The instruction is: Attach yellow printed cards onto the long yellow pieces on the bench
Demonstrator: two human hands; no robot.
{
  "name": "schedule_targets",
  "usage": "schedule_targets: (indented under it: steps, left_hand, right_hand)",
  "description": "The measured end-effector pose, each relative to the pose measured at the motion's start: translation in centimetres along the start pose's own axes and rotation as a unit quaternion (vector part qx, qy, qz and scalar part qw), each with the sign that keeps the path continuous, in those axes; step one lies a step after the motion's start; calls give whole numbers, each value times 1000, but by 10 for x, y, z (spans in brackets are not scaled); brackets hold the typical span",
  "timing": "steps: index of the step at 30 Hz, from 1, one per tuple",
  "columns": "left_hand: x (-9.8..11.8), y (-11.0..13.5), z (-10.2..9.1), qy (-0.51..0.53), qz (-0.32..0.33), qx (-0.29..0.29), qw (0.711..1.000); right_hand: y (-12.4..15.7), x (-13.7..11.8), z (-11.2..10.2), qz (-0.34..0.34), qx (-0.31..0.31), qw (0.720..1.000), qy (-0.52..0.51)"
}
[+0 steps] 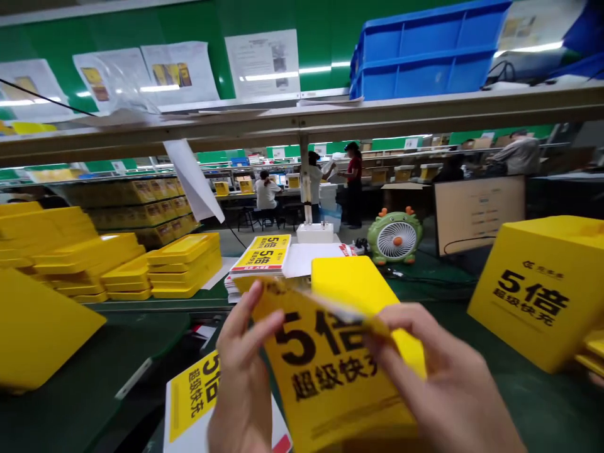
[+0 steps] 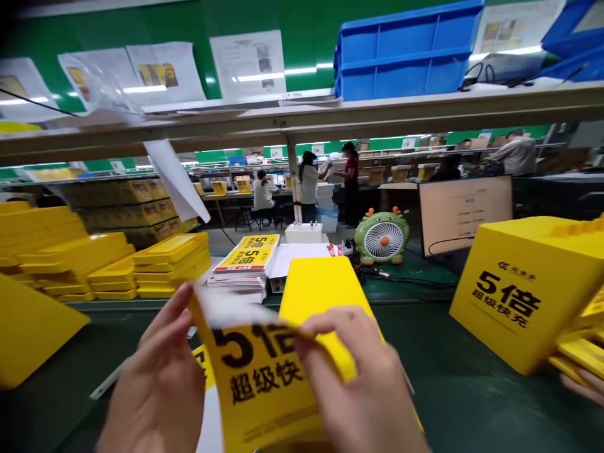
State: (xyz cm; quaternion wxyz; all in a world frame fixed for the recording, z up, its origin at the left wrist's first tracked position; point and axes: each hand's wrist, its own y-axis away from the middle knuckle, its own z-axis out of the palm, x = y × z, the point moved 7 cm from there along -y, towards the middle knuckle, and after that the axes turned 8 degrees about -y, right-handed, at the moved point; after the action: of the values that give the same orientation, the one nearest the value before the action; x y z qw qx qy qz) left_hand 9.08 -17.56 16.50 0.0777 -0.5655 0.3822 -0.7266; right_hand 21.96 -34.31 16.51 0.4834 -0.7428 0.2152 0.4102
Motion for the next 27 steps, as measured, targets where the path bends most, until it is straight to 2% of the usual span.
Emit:
schedule_targets:
  steps: [2, 4, 7, 11, 13, 20, 27]
  left_hand:
    - [-6, -14, 28, -22, 11, -83, 996]
    - [-23, -23, 51, -45, -23, -147, 988]
    - [-55, -30, 76, -38, -115, -200, 972]
    - [-84, -31, 99, 24, -214, -271, 938]
    - [-88, -32, 103, 28, -232, -288, 928]
    - [-94, -35, 100, -55, -227, -304, 924]
    - [-105, -31, 100, -90, -226, -332, 911]
  right_hand:
    - [-21, 30, -16, 142, -20, 982, -127]
    - [-40, 54, -23, 221, -30, 946, -236]
    - [-61, 79, -29, 232, -23, 918, -321]
    - [-65, 106, -29, 244, -16, 899, -363]
    - [-64, 114, -28, 254, -29, 897, -362]
    - [-66, 136, -30, 288, -82, 896, -329]
    - [-59, 148, -31, 318, -87, 893, -308]
